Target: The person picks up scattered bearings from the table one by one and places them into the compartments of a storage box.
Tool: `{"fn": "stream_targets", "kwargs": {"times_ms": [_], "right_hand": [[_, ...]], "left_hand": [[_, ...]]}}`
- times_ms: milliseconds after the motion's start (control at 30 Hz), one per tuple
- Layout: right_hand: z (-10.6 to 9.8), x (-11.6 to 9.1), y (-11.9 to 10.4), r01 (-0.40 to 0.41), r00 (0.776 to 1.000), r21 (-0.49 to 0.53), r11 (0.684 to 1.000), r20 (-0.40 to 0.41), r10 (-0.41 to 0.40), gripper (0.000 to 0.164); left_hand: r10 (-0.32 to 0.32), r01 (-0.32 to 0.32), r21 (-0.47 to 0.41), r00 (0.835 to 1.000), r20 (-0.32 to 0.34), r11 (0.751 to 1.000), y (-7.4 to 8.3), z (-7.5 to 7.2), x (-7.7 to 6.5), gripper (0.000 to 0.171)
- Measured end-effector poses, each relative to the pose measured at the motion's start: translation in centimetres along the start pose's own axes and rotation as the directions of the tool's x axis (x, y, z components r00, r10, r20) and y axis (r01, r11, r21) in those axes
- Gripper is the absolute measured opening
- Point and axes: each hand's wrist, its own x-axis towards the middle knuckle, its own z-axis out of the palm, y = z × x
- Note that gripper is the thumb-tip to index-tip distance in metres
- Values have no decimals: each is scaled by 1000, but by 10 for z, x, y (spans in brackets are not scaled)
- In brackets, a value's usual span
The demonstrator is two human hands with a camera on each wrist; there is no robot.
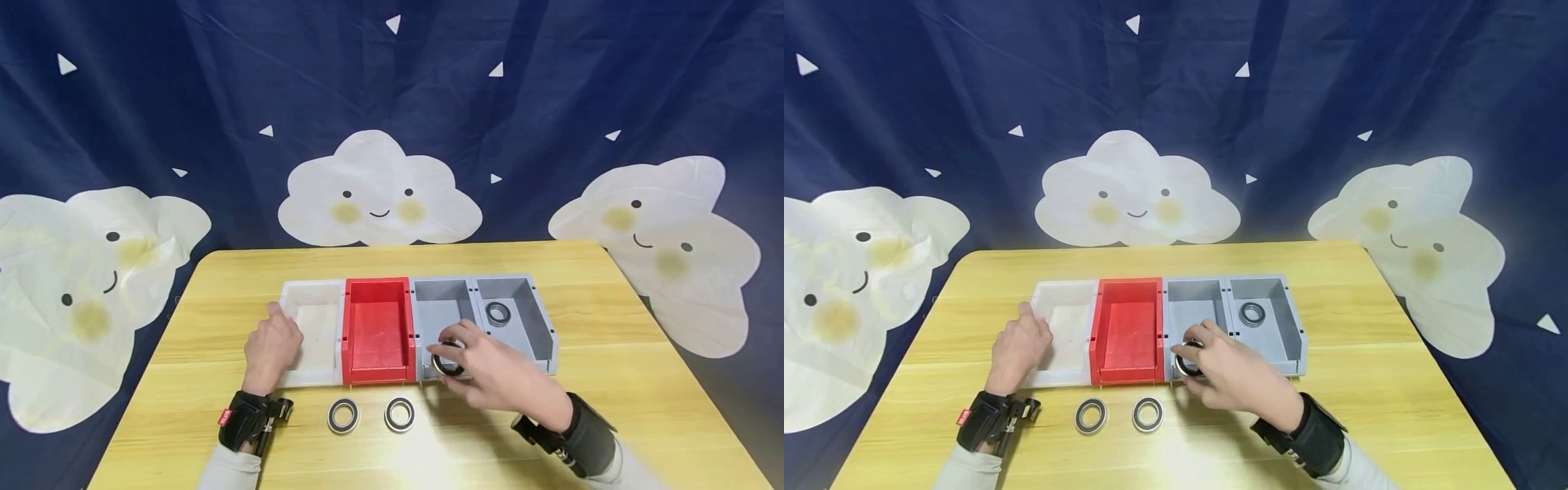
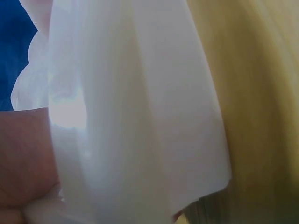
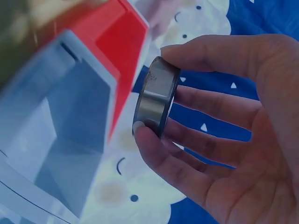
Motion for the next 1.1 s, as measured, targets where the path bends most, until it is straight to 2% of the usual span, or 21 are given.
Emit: {"fn": "stream_targets", "kwargs": {"times_ms": [233, 533, 767, 1100], "right_hand": [[-16, 18, 16, -30, 999, -27, 999, -11, 30, 36], [-22, 39, 36, -116, 993, 51, 992, 38, 114, 38], [-17, 55, 49, -134, 990, 78, 988, 56, 130, 37], [3, 62, 69, -150, 987, 131, 980, 81, 141, 25]], "left_hand": [[-10, 10, 0, 1000, 16, 1000, 0, -4, 0, 31], [-8, 8, 0, 1000, 17, 1000, -1, -3, 1, 31], [3, -3, -23, 1000, -15, 1000, 0, -3, 3, 29], [-13, 14, -22, 1000, 27, 1000, 1, -2, 1, 30]]}}
